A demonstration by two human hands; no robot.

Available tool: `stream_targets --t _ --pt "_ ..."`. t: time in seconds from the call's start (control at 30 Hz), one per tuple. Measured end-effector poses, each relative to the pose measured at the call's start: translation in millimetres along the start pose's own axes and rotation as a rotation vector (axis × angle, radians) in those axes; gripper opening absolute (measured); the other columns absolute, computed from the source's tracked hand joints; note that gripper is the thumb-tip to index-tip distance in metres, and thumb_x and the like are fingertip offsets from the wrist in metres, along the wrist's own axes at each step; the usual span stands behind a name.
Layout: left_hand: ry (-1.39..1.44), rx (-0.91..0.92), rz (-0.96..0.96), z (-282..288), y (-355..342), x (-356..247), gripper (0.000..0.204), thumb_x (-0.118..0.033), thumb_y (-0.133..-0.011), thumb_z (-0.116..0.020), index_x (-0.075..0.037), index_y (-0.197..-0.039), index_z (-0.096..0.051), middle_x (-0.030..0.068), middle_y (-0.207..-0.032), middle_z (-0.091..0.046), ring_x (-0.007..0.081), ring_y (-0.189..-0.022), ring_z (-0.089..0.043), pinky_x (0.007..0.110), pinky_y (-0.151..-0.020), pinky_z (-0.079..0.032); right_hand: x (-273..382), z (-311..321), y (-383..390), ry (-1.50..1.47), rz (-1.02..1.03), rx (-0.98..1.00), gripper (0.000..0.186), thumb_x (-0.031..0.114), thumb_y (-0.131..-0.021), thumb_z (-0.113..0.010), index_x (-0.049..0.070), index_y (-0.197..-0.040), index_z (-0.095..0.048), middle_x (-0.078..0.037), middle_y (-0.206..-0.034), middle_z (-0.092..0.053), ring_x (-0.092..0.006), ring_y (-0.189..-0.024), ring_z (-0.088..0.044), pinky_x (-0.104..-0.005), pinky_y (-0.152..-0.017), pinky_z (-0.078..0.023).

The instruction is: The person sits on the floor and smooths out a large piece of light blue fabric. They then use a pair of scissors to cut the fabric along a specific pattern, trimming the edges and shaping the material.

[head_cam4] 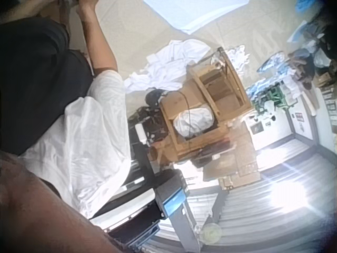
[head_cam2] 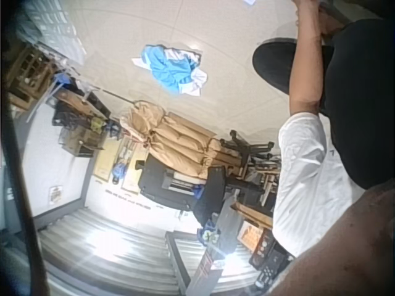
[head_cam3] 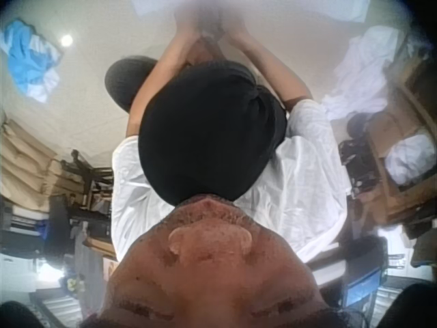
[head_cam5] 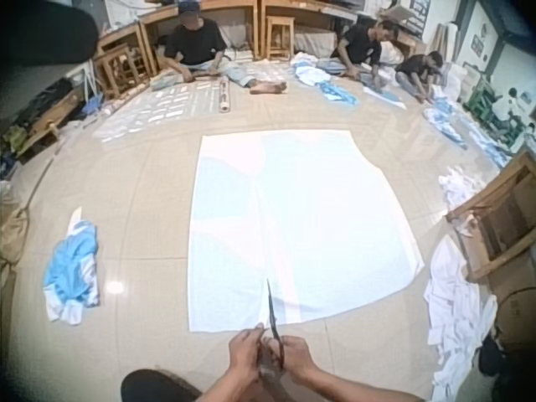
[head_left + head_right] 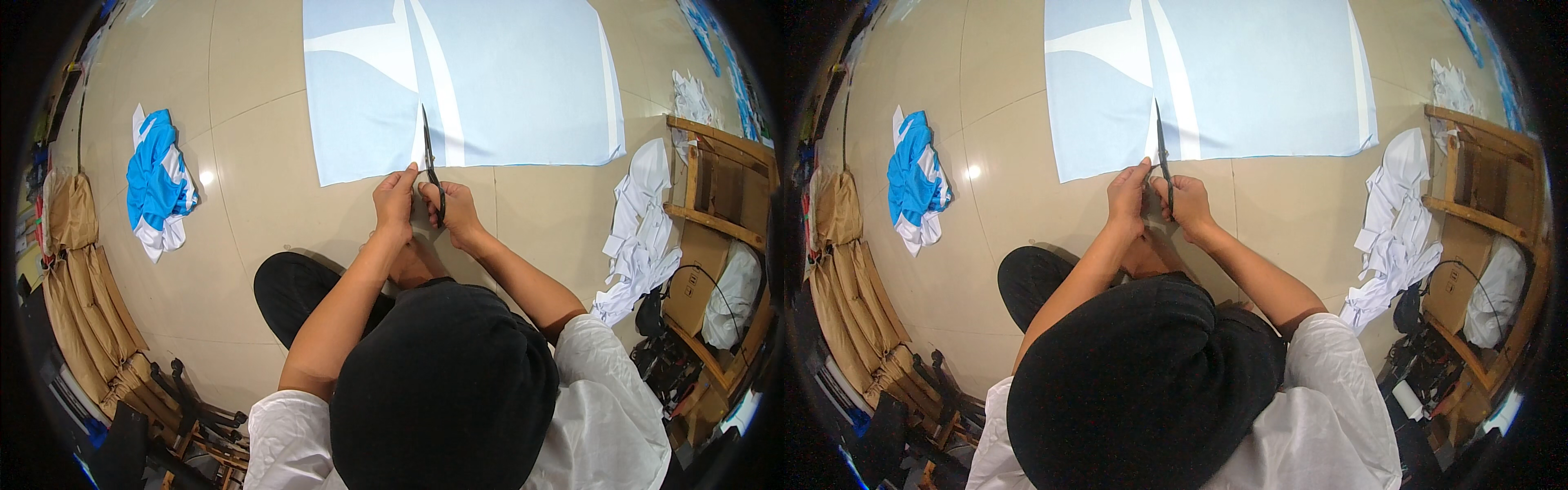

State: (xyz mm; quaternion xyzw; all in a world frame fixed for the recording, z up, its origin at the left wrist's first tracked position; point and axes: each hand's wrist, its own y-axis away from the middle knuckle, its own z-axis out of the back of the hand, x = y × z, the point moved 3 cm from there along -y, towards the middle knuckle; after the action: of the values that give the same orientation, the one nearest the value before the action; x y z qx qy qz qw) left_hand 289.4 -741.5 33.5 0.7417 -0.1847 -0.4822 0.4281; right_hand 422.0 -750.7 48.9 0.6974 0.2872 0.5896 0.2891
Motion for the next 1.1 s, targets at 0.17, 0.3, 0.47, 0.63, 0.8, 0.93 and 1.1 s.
stream_targets --t 0.17,0.3,0.47,0.63,0.8,0.93,1.1 --pt "-0.029 -0.012 -0.005 0.2 2.4 -3.1 0.030 -0.034 -0.098 -0.079 -0.012 -0.082 -0.067 -0.0089 -0.065 -0.045 0.0058 -0.058 -0.036 0.027 -0.054 -0.029 -0.5 0.8 0.0 0.005 0.007 -0.006 0.036 0.031 -0.095 -0.077 0.007 -0.072 -0.062 -0.002 -0.063 -0.058 -0.0116 -0.052 -0.054 -0.0288 -0.047 -0.040" --pt "-0.032 -0.017 -0.011 -0.9 3.2 -3.9 0.031 -0.034 -0.098 -0.079 -0.012 -0.081 -0.067 -0.0088 -0.065 -0.045 0.0056 -0.057 -0.036 0.027 -0.054 -0.029 -3.9 2.3 -1.7 0.019 0.010 -0.008 0.036 0.030 -0.095 -0.077 0.008 -0.071 -0.061 -0.001 -0.063 -0.057 -0.0116 -0.052 -0.054 -0.0288 -0.047 -0.040" --pt "-0.035 -0.019 -0.022 -0.8 2.8 -3.4 0.031 -0.034 -0.099 -0.079 -0.012 -0.081 -0.067 -0.0088 -0.065 -0.045 0.0055 -0.057 -0.036 0.027 -0.053 -0.028 -1.3 1.8 0.6 0.039 0.004 -0.009 0.036 0.030 -0.095 -0.077 0.008 -0.071 -0.060 -0.001 -0.062 -0.056 -0.0116 -0.051 -0.053 -0.0289 -0.047 -0.040" --pt "-0.025 -0.004 -0.031 0.9 -0.6 -0.6 0.031 -0.034 -0.099 -0.079 -0.012 -0.080 -0.067 -0.0090 -0.064 -0.046 0.0050 -0.056 -0.036 0.027 -0.052 -0.028 2.1 3.4 -4.1 0.008 0.008 -0.014 0.037 0.031 -0.093 -0.077 0.009 -0.070 -0.060 0.000 -0.061 -0.055 -0.0116 -0.050 -0.052 -0.0291 -0.045 -0.039" --pt "-0.036 0.001 -0.030 0.6 1.4 -2.2 0.031 -0.033 -0.100 -0.079 -0.013 -0.080 -0.067 -0.0088 -0.064 -0.047 0.0045 -0.054 -0.036 0.026 -0.051 -0.028 13.9 1.9 -13.4 -0.024 0.037 0.030 0.036 0.034 -0.092 -0.078 0.009 -0.072 -0.060 0.000 -0.062 -0.055 -0.0113 -0.051 -0.051 -0.0282 -0.046 -0.039" --pt "-0.030 -0.001 -0.030 1.4 0.4 -0.7 0.030 -0.033 -0.100 -0.078 -0.013 -0.080 -0.067 -0.0084 -0.064 -0.048 0.0044 -0.053 -0.037 0.026 -0.050 -0.029 17.0 -0.6 -19.5 -0.044 0.066 0.036 0.038 0.035 -0.092 -0.078 0.010 -0.070 -0.058 0.000 -0.062 -0.055 -0.0112 -0.051 -0.051 -0.0284 -0.045 -0.038" --pt "-0.031 -0.005 -0.036 0.6 2.6 -2.6 0.030 -0.033 -0.100 -0.078 -0.012 -0.080 -0.068 -0.0079 -0.064 -0.049 0.0044 -0.053 -0.039 0.025 -0.050 -0.030 18.4 -2.2 -21.3 -0.042 0.054 0.027 0.039 0.035 -0.091 -0.079 0.010 -0.070 -0.058 0.000 -0.062 -0.055 -0.0114 -0.051 -0.051 -0.0284 -0.045 -0.038"
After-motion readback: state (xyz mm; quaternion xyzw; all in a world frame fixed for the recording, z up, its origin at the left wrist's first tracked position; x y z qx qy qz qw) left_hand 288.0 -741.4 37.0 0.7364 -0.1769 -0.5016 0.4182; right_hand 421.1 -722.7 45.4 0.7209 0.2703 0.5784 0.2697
